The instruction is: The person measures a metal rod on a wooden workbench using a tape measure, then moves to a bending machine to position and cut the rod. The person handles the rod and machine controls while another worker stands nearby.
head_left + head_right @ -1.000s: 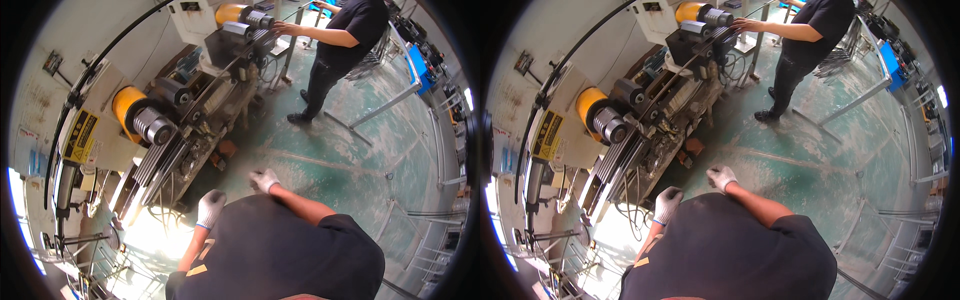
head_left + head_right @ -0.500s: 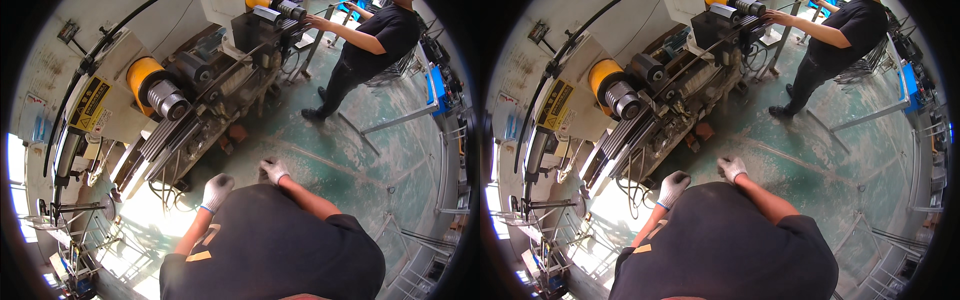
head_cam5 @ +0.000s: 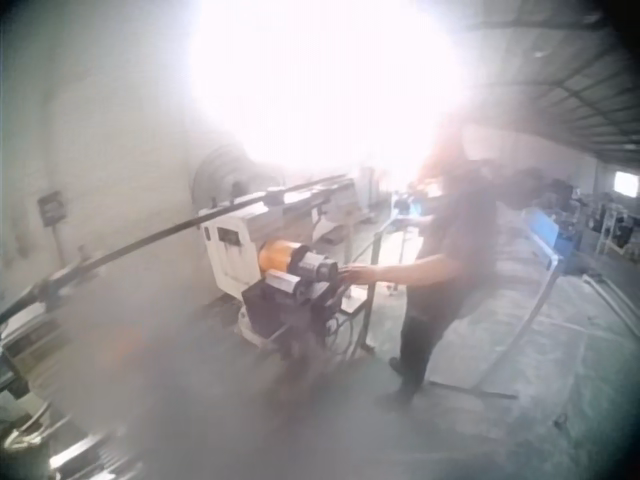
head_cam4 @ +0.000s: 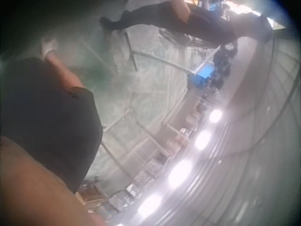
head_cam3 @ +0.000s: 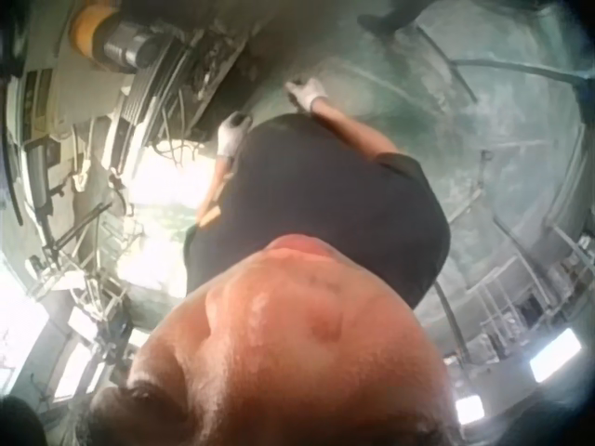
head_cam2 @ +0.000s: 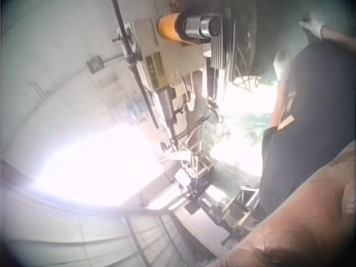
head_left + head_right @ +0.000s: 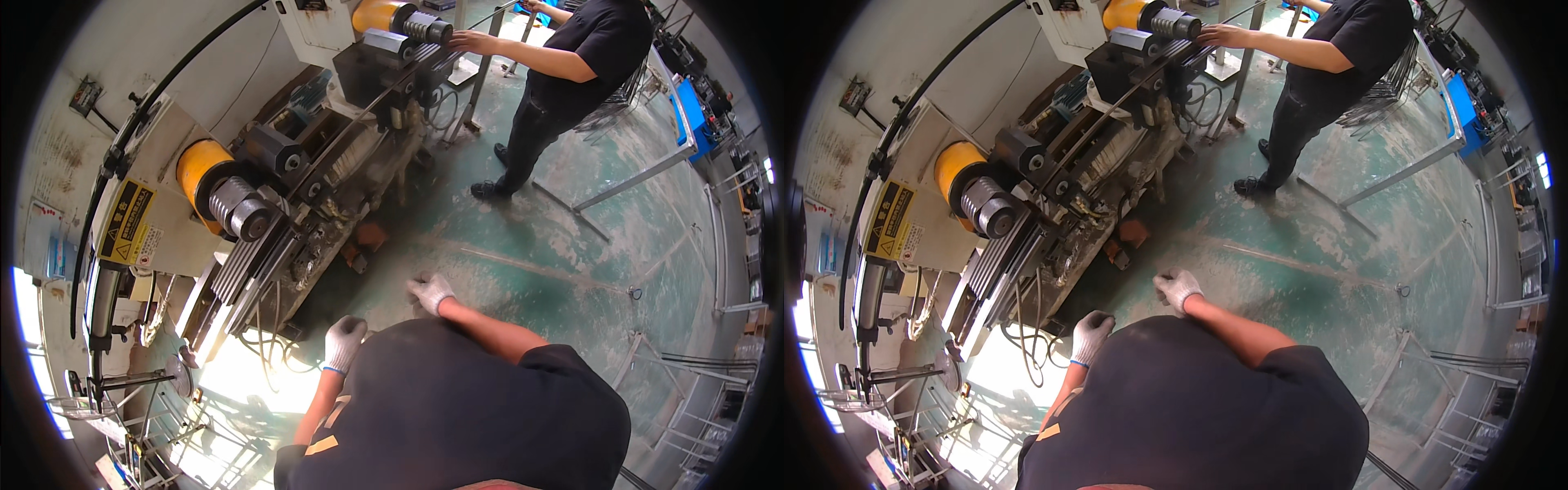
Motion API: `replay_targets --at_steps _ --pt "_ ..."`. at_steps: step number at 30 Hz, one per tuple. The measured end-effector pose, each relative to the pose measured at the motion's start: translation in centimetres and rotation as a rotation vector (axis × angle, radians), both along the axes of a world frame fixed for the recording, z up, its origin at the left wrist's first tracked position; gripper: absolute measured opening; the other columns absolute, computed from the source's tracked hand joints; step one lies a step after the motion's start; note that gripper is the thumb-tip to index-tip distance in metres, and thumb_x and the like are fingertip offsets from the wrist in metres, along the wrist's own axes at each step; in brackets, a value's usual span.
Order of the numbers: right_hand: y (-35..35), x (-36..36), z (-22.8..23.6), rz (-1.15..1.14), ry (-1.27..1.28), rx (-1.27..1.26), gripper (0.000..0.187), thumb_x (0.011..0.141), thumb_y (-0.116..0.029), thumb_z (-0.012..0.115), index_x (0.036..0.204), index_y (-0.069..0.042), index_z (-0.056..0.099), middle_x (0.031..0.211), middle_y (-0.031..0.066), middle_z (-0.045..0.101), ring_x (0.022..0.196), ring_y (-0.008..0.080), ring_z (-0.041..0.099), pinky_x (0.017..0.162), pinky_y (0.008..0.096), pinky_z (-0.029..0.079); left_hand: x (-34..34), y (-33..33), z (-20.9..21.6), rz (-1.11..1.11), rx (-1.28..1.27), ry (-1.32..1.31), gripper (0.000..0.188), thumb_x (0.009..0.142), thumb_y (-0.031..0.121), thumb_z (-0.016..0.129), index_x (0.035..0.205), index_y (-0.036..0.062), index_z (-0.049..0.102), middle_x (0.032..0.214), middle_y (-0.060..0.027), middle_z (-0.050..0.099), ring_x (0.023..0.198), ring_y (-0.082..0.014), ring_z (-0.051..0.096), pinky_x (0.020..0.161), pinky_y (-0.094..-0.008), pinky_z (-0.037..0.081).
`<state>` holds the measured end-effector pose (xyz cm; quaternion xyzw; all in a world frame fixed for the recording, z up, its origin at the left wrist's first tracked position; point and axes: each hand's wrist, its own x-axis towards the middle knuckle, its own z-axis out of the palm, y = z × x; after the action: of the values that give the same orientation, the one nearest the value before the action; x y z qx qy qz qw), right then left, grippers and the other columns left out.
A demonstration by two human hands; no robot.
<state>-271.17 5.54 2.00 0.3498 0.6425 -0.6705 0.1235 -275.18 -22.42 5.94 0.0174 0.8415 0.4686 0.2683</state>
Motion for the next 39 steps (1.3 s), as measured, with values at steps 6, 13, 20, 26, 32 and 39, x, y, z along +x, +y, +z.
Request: replay_targets --at_steps 6,13,20,26,32,39 --pt "1.5 0.0 -0.9 0.052 -0.001 0.011 0.038 0.105 -0.027 0.074 0.127 0.003 0.071 0.095 0.0102 0.077 0.080 0.0213 0.075 0.070 0.0366 0.063 1.1 0.2 -2.8 -0.012 -0.093 0.062 0.028 0.096 0.025 0.076 0.104 -0.0010 0.081 0.098 -0.0192 0.083 0.094 -0.0286 0.081 0.088 -0.0392 0.061" --pt "3.5 0.3 -1.9 0.102 -0.042 0.123 0.044 0.099 -0.037 0.075 0.121 0.001 0.079 0.101 0.0166 0.083 0.090 0.0284 0.079 0.087 0.0407 0.062 2.9 1.3 -5.9 -0.021 -0.161 0.042 0.026 0.095 0.024 0.079 0.104 0.0005 0.082 0.093 -0.0117 0.083 0.089 -0.0180 0.079 0.084 -0.0345 0.060" --pt "6.4 0.4 -5.2 0.189 -0.062 0.262 0.042 0.099 -0.036 0.073 0.121 0.000 0.081 0.096 0.0158 0.082 0.080 0.0267 0.079 0.078 0.0414 0.063 4.6 2.1 -6.2 0.059 -0.148 -0.016 0.027 0.095 0.028 0.079 0.101 0.0018 0.082 0.094 -0.0157 0.083 0.089 -0.0264 0.082 0.086 -0.0398 0.062" --pt "8.9 1.1 -10.0 0.213 -0.180 0.467 0.044 0.099 -0.044 0.068 0.120 -0.009 0.084 0.117 0.0241 0.080 0.113 0.0430 0.076 0.099 0.0508 0.060 4.1 0.9 -6.3 0.053 -0.144 0.008 0.027 0.095 0.029 0.079 0.100 0.0021 0.083 0.094 -0.0155 0.083 0.091 -0.0267 0.081 0.086 -0.0401 0.061" --pt "11.9 5.4 -17.4 0.389 -0.395 0.658 0.046 0.099 -0.045 0.066 0.103 -0.004 0.085 0.090 0.0183 0.082 0.090 0.0367 0.081 0.086 0.0500 0.062 3.9 -0.2 -8.2 0.027 -0.249 0.050 0.024 0.095 0.025 0.076 0.103 0.0027 0.083 0.092 -0.0128 0.083 0.087 -0.0222 0.079 0.085 -0.0356 0.060" --pt "12.8 10.5 -18.9 0.462 -0.530 0.666 0.048 0.096 -0.049 0.066 0.099 -0.005 0.085 0.100 0.0227 0.082 0.101 0.0418 0.079 0.093 0.0517 0.060 5.7 -6.2 -13.1 0.038 -0.378 -0.012 0.039 0.088 0.041 0.080 0.104 0.0055 0.085 0.097 -0.0168 0.082 0.095 -0.0282 0.079 0.090 -0.0398 0.060"
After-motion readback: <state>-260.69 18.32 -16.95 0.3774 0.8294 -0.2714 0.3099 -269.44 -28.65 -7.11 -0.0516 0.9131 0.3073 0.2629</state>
